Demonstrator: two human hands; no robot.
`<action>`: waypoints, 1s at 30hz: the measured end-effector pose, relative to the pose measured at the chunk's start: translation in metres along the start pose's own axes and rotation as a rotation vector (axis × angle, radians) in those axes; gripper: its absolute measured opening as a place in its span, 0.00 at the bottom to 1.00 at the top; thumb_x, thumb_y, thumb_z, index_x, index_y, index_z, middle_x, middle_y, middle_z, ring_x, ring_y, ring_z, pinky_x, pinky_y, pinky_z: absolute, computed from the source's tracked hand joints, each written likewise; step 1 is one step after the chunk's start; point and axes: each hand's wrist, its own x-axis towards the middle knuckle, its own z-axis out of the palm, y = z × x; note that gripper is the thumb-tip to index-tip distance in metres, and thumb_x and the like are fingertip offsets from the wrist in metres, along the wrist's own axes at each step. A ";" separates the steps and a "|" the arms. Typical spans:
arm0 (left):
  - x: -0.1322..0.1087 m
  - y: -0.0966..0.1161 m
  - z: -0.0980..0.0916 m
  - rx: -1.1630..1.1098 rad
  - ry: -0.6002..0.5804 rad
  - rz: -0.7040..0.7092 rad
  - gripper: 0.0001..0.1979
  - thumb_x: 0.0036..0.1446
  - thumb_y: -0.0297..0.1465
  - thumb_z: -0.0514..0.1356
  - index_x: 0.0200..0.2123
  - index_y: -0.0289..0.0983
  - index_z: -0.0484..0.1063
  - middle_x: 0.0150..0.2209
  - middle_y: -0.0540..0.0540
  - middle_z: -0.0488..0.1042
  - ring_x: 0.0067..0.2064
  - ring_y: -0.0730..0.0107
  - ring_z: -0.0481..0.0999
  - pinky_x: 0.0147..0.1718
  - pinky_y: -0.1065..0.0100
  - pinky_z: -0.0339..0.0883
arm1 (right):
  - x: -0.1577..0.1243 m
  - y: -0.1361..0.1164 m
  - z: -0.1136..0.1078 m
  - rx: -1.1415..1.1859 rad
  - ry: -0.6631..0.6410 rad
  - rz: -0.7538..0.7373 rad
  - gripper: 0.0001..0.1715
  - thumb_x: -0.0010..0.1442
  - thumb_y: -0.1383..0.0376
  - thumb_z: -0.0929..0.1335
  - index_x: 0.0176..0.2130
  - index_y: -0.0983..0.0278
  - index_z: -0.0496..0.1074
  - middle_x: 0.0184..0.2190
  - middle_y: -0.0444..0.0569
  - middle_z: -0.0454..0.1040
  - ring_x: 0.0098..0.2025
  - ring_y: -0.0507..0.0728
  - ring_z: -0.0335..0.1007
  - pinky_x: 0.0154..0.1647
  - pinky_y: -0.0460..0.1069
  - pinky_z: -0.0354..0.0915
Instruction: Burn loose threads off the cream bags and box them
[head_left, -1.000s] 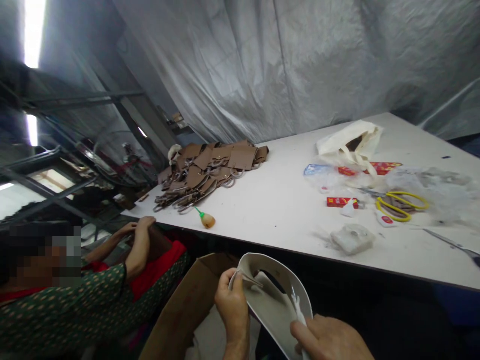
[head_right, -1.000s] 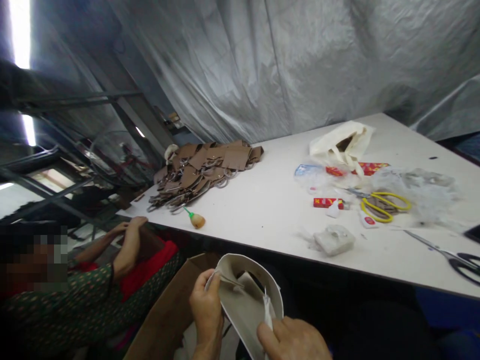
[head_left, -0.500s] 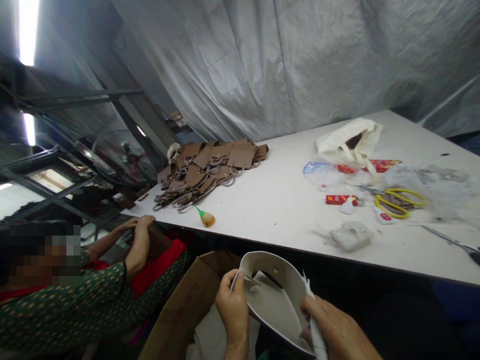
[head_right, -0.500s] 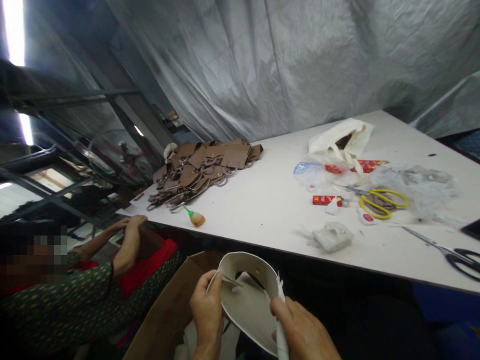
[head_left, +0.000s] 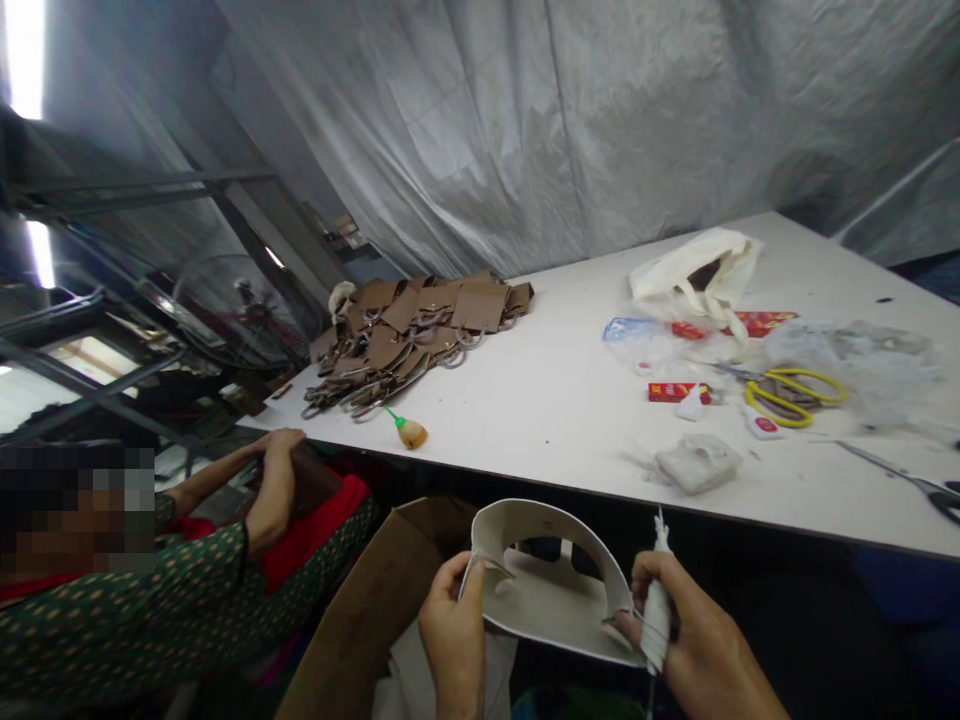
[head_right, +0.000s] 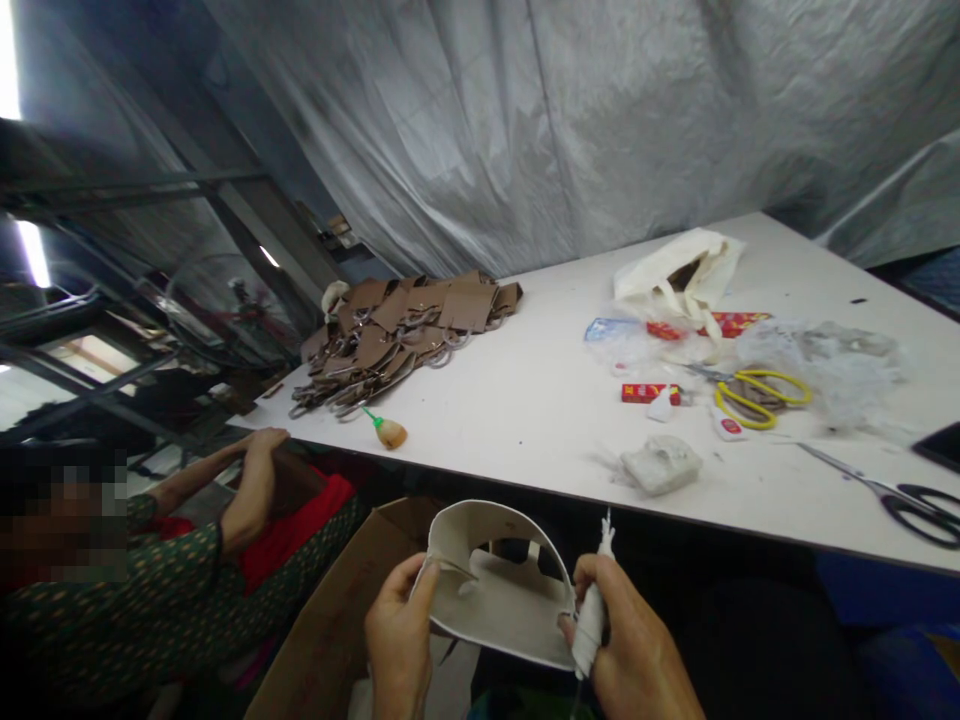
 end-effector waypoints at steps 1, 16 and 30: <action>-0.001 0.000 -0.001 -0.031 0.005 -0.020 0.21 0.47 0.45 0.71 0.38 0.34 0.82 0.33 0.42 0.83 0.36 0.54 0.81 0.35 0.64 0.73 | 0.000 0.001 0.001 0.014 -0.004 0.030 0.10 0.58 0.64 0.71 0.39 0.56 0.66 0.25 0.38 0.70 0.24 0.53 0.69 0.25 0.44 0.66; -0.006 -0.016 -0.021 -0.218 -0.005 -0.129 0.27 0.40 0.43 0.75 0.41 0.33 0.79 0.36 0.41 0.83 0.38 0.54 0.82 0.36 0.63 0.74 | -0.002 -0.010 -0.002 0.103 0.000 0.136 0.09 0.60 0.56 0.70 0.37 0.58 0.72 0.21 0.38 0.68 0.22 0.52 0.66 0.23 0.42 0.63; -0.004 -0.028 -0.039 0.045 0.030 -0.045 0.26 0.46 0.51 0.69 0.38 0.35 0.79 0.35 0.42 0.83 0.39 0.51 0.81 0.39 0.63 0.71 | -0.003 -0.008 -0.001 0.108 -0.012 -0.005 0.08 0.62 0.57 0.71 0.36 0.58 0.72 0.22 0.37 0.71 0.21 0.51 0.68 0.22 0.40 0.65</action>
